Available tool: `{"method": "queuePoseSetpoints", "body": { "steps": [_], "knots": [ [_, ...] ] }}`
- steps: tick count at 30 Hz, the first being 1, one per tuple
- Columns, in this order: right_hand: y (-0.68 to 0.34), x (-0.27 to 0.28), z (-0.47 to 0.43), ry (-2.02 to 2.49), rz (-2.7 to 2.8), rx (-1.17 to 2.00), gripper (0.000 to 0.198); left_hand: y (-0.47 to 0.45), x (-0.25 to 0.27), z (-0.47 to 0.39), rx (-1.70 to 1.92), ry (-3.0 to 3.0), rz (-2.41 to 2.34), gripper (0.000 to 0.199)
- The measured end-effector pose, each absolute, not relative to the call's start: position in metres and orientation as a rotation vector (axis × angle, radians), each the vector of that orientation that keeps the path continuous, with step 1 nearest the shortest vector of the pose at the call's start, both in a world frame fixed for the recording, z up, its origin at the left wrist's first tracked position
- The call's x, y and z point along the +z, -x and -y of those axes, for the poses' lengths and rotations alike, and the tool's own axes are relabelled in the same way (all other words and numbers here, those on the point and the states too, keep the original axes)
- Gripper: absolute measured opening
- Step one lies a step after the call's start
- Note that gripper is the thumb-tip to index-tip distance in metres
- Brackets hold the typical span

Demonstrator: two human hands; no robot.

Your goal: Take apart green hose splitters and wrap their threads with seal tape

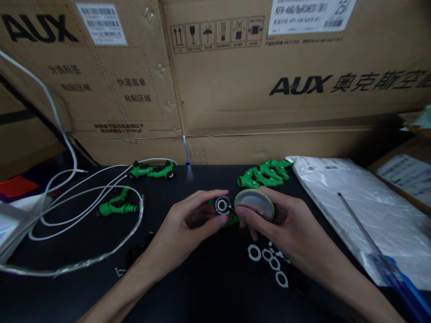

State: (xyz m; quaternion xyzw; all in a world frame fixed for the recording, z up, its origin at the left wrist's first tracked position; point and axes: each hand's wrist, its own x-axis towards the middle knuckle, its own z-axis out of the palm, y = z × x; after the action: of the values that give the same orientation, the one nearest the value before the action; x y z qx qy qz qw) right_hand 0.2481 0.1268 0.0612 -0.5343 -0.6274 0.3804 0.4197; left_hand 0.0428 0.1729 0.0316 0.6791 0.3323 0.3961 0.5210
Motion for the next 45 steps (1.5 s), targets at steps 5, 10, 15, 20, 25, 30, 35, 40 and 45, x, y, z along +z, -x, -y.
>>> {"method": "queuePoseSetpoints", "body": {
  "steps": [5, 10, 15, 20, 25, 30, 35, 40, 45],
  "knots": [
    [-0.246, 0.06, -0.127, 1.361, 1.574, 0.953, 0.018, -0.041, 0.033, -0.173, 0.882, -1.481, -0.743, 0.043],
    [-0.244, 0.059, -0.127, 1.373, 1.575, 0.956, 0.017, -0.046, 0.031, -0.173, 0.878, -1.387, -0.718, 0.041],
    [-0.244, 0.059, -0.126, 1.369, 1.591, 0.911, 0.02, -0.047, 0.031, -0.173, 0.887, -1.409, -0.747, 0.034],
    [-0.246, 0.058, -0.126, 1.407, 1.59, 0.863, 0.021, -0.046, 0.03, -0.172, 0.841, -1.395, -0.731, 0.028],
    [-0.247, 0.056, -0.125, 1.516, 1.651, 0.736, 0.021, -0.047, 0.027, -0.17, 0.804, -1.364, -0.747, 0.04],
    [-0.249, 0.059, -0.122, 1.545, 1.705, 0.646, 0.023, -0.047, 0.026, -0.17, 0.868, -1.419, -0.811, 0.039],
    [-0.25, 0.059, -0.122, 1.546, 1.762, 0.559, 0.021, -0.048, 0.026, -0.169, 0.892, -1.446, -0.826, 0.036],
    [-0.251, 0.053, -0.124, 1.519, 1.796, 0.494, 0.017, -0.047, 0.025, -0.17, 0.886, -1.517, -0.868, 0.038],
    [-0.252, 0.05, -0.124, 1.492, 1.844, 0.429, 0.012, -0.045, 0.026, -0.169, 0.883, -1.589, -0.862, 0.04]
  ]
}}
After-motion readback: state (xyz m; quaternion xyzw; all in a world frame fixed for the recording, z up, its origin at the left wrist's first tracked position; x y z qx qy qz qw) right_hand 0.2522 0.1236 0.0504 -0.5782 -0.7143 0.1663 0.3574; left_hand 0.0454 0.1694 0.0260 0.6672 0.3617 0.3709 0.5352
